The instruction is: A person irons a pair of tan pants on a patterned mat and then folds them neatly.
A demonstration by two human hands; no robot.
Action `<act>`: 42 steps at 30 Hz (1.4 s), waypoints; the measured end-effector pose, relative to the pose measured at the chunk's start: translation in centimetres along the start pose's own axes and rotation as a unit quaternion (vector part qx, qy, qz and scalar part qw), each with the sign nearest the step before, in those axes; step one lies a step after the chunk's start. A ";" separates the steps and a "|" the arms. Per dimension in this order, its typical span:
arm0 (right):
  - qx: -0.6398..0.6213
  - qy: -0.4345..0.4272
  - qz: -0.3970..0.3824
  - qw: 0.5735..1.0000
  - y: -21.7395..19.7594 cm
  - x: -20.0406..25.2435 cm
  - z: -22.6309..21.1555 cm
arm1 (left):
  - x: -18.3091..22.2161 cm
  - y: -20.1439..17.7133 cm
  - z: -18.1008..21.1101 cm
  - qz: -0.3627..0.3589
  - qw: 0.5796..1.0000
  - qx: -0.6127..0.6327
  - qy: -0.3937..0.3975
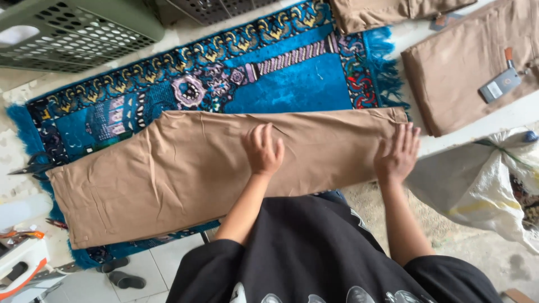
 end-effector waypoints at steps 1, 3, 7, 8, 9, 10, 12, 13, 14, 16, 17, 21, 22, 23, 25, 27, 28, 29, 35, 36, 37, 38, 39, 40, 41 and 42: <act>0.001 0.002 -0.002 1.000 -0.3 1.1 -0.4 | -1.0 1.4 1.7 -0.002 1.000 0.001 0.001; 0.010 0.010 -0.047 0.999 -0.1 2.7 -1.2 | -3.7 4.4 6.4 -0.020 0.987 0.143 0.076; -0.035 0.066 -0.166 0.983 1.8 3.5 -0.3 | -8.4 11.9 14.5 -0.095 0.968 0.204 0.108; -0.028 0.081 -0.207 0.975 2.6 3.4 -0.2 | -8.9 15.8 15.9 -0.194 0.955 0.205 0.094; -0.020 0.098 -0.253 0.962 2.9 4.3 0.0 | -8.2 19.6 17.4 -0.297 0.929 0.205 0.076; -0.017 0.102 -0.252 0.962 2.7 4.3 0.0 | -8.4 21.2 18.8 -0.299 0.928 0.207 0.080; -0.028 0.123 -0.284 0.950 3.1 4.2 -0.1 | -8.5 25.9 21.0 -0.368 0.914 0.157 0.062; -0.026 0.130 -0.284 0.950 2.9 4.3 0.1 | -8.1 27.8 21.8 -0.371 0.912 0.159 0.067; -0.017 0.114 -0.277 0.954 2.5 4.1 -0.1 | -7.7 29.8 22.2 -0.370 0.916 0.146 0.056; -0.007 0.102 -0.269 0.958 2.6 3.6 0.0 | -8.2 31.7 23.1 -0.370 0.918 0.134 0.048; -0.012 0.103 -0.273 0.957 2.8 3.9 0.0 | -8.2 31.4 23.9 -0.384 0.910 0.139 0.067; -0.026 0.113 -0.279 0.953 3.1 4.2 0.2 | -7.1 32.0 25.4 -0.358 0.912 0.160 0.118; -0.027 0.118 -0.281 0.952 3.2 4.5 0.3 | -6.8 31.8 25.3 -0.364 0.910 0.160 0.120; -0.028 0.115 -0.279 0.953 3.3 4.5 0.4 | -7.1 31.2 25.2 -0.345 0.913 0.185 0.118; -0.029 0.112 -0.279 0.953 3.1 4.9 0.5 | -7.4 29.6 25.0 -0.329 0.914 0.210 0.115; 0.006 0.107 -0.270 0.957 2.3 5.0 0.8 | -8.3 27.6 24.5 -0.329 0.900 0.276 0.074; 0.006 0.110 -0.267 0.957 2.3 5.6 0.7 | -8.6 27.4 24.5 -0.329 0.900 0.276 0.077; 0.011 0.119 -0.246 0.962 1.7 6.5 1.0 | -8.5 27.3 24.3 -0.325 0.904 0.271 0.057; -0.038 0.144 -0.111 0.983 0.8 7.9 2.2 | -8.0 28.3 23.9 -0.336 0.907 0.251 0.032; -0.084 0.157 -0.016 0.984 -0.2 7.9 2.8 | -7.7 29.3 23.7 -0.356 0.903 0.237 0.040; -0.084 0.158 -0.019 0.984 0.0 8.9 3.0 | -7.7 29.3 23.7 -0.357 0.903 0.236 0.039; -0.130 0.260 0.002 0.957 0.2 10.7 4.9 | -7.6 29.3 24.0 -0.356 0.901 0.239 0.058; -0.174 0.358 0.022 0.917 0.6 12.8 6.5 | -7.6 29.1 24.0 -0.354 0.900 0.241 0.076; -0.175 0.358 0.018 0.917 1.2 13.6 6.5 | -7.9 28.5 24.0 -0.356 0.900 0.240 0.072; -0.282 0.474 0.005 0.834 3.3 16.2 7.8 | -8.2 28.1 24.2 -0.361 0.898 0.245 0.059; -0.380 0.575 -0.008 0.725 5.6 19.0 8.3 | -8.5 27.7 24.4 -0.366 0.895 0.251 0.046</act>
Point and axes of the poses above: each hand's wrist, its own x-axis away from the middle knuckle, its own y-axis out of the palm, z = x × y, the point moved 9 cm from there along -x, towards the middle knuckle, and after that the axes turned 7 degrees about x, right-handed, at the moved point
